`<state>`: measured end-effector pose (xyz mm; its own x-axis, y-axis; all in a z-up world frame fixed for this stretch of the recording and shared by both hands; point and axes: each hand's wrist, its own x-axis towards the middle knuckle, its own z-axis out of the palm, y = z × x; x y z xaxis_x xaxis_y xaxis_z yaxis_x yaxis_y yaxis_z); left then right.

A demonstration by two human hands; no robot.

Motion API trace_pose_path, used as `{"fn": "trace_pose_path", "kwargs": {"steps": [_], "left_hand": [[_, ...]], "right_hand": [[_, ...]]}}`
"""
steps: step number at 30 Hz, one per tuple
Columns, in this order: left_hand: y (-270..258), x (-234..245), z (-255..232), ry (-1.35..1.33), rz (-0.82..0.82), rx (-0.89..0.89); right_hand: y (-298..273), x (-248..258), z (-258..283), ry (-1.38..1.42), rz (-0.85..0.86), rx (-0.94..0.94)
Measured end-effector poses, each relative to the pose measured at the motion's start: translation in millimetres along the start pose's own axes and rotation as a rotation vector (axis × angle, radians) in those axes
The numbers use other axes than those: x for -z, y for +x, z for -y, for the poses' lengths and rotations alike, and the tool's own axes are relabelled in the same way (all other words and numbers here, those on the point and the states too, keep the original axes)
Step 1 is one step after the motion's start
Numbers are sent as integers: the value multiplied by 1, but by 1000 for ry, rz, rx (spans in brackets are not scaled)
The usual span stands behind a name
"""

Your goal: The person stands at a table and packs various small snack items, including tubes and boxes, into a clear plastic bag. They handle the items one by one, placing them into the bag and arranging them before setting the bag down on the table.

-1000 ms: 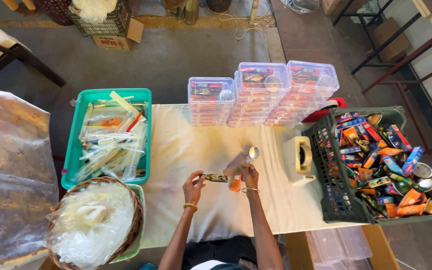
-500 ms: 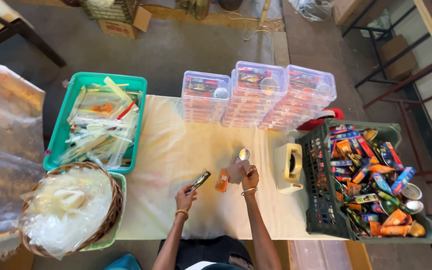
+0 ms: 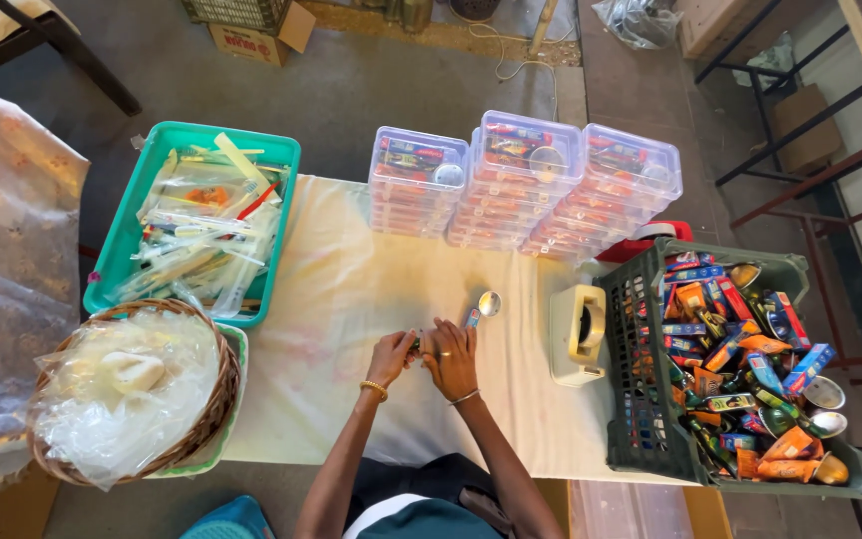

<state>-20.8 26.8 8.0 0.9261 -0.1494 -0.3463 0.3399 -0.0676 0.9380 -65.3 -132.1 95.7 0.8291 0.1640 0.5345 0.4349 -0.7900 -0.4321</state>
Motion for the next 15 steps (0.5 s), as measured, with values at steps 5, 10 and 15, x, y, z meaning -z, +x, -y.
{"fn": "trace_pose_path", "kwargs": {"steps": [5, 10, 15], "left_hand": [[-22, -12, -58, 304, 18, -273], [-37, -8, -90, 439, 128, -519], [-48, 1, -108, 530, 249, -688]], "right_hand": [[-5, -8, -25, -134, -30, 13], [-10, -16, -39, -80, -52, -92], [-28, -41, -71, 153, 200, -486]]}}
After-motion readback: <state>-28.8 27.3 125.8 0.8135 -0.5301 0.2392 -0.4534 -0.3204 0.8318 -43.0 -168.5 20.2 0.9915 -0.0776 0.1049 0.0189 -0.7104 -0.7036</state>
